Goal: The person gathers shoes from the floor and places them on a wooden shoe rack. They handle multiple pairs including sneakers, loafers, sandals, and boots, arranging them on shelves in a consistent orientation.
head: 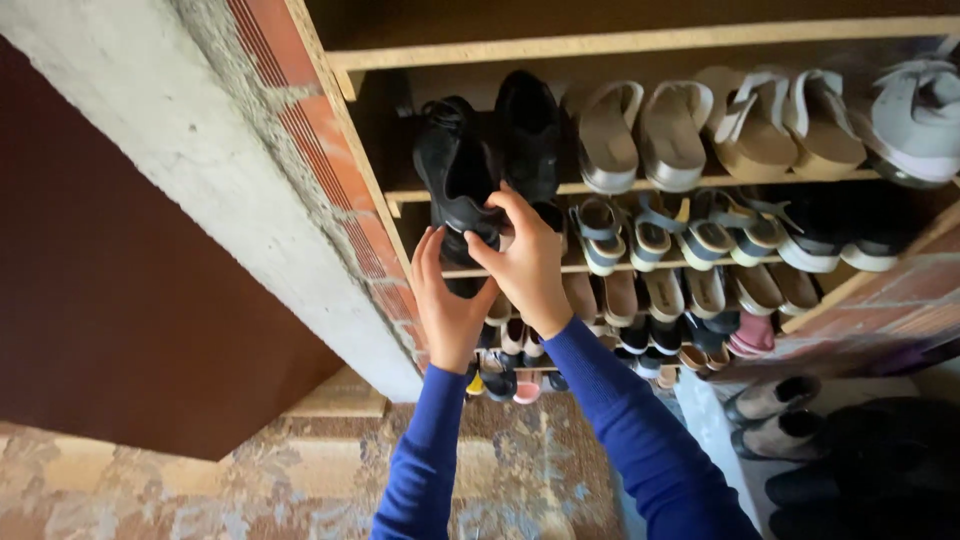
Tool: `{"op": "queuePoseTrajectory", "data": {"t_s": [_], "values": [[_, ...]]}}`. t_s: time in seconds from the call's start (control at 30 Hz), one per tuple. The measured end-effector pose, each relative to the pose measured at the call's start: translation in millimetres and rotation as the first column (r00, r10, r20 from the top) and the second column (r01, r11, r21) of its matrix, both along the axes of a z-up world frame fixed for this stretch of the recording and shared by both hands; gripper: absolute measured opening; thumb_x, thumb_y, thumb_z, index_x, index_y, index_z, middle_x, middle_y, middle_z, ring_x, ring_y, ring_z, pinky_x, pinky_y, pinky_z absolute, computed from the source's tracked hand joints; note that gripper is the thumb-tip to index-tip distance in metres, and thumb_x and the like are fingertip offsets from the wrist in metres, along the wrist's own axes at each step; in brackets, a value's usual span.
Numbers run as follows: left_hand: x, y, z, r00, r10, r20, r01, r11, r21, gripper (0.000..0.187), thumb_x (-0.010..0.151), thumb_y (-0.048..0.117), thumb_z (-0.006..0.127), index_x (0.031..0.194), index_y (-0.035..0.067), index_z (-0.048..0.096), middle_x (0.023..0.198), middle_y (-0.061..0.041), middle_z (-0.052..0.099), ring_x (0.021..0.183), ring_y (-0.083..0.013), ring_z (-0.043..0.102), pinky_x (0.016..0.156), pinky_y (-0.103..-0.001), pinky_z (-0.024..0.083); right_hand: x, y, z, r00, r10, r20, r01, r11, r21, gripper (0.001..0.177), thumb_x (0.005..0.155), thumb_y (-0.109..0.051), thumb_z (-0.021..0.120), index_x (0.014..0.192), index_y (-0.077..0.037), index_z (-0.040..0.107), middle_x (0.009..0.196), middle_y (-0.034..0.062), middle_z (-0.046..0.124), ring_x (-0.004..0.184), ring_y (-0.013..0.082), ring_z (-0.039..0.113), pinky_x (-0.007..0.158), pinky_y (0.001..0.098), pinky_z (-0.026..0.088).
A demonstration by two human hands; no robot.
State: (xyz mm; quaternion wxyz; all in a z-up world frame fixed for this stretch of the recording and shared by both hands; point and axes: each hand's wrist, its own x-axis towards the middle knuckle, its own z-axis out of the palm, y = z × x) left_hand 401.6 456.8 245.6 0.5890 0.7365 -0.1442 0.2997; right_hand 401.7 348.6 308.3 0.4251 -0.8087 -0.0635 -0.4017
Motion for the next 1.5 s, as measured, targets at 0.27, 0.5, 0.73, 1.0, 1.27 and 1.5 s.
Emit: {"op": "queuePoseTrajectory", "data": {"t_s": [0.27,0.5,0.73,1.0,1.27,1.5], "values": [[70,-16,-11,0.996,0.071,-0.046,-0.067,0.995,0.077,0.075,0.078,0.02,0.085,0.143,0.003,0.05,0.133,-0.022,0.057,0.13,-0.0402,0.053,0.107,-0.053,0.045,77,-11,-15,0.981,-0.176,-0.077,0.166,0.978,-0.125,0.044,0.075,-0.029,0.084,0.114,-0.02,0.064,0.128,0.0158,0.069,0.089,0.0334,0.075,0.069,0.0405,0.061],[99,-21,-24,0.992,0.083,-0.091,-0.081,0.996,0.022,0.072,0.08,0.028,0.087,0.141,0.006,0.055,0.13,-0.019,0.061,0.129,-0.0379,0.056,0.105,-0.053,0.047,94,-15,-12,0.994,-0.091,-0.06,0.085,0.993,-0.087,0.056,0.078,-0.024,0.084,0.129,-0.016,0.062,0.131,0.0221,0.066,0.101,0.0416,0.071,0.079,0.0416,0.063],[119,-20,-34,0.989,0.108,-0.098,-0.107,0.994,0.014,0.076,0.077,0.024,0.09,0.142,0.009,0.055,0.132,-0.02,0.06,0.127,-0.0409,0.057,0.104,-0.054,0.048,69,-36,-40,0.942,-0.173,0.289,0.194,0.98,-0.045,0.029,0.089,-0.013,0.08,0.116,-0.011,0.07,0.124,0.0127,0.068,0.115,0.0305,0.066,0.1,0.0422,0.053],[127,-26,-36,0.987,0.095,-0.131,-0.094,0.996,0.011,0.078,0.078,0.029,0.09,0.144,0.012,0.053,0.131,-0.018,0.06,0.129,-0.0383,0.056,0.106,-0.053,0.046,81,-62,-77,0.922,-0.352,0.161,0.354,0.935,0.02,0.073,0.075,-0.004,0.086,0.141,-0.012,0.056,0.139,0.0167,0.06,0.122,0.0369,0.062,0.098,0.0457,0.054],[125,-28,-32,0.982,0.1,-0.159,-0.097,0.995,0.029,0.078,0.078,0.031,0.089,0.144,0.013,0.052,0.132,-0.018,0.059,0.131,-0.0388,0.055,0.107,-0.055,0.046,83,-59,-74,0.931,-0.355,0.078,0.349,0.933,0.082,0.071,0.076,-0.005,0.086,0.141,-0.014,0.057,0.138,0.0145,0.062,0.119,0.0368,0.064,0.097,0.0459,0.056],[126,-31,-32,0.983,0.108,-0.151,-0.102,0.994,0.046,0.077,0.08,0.031,0.088,0.145,0.011,0.051,0.135,-0.017,0.059,0.136,-0.0361,0.051,0.109,-0.05,0.045,86,-61,-79,0.93,-0.348,0.119,0.342,0.937,0.063,0.07,0.077,-0.007,0.087,0.14,-0.014,0.057,0.138,0.014,0.062,0.119,0.0354,0.064,0.097,0.0434,0.056]]}}
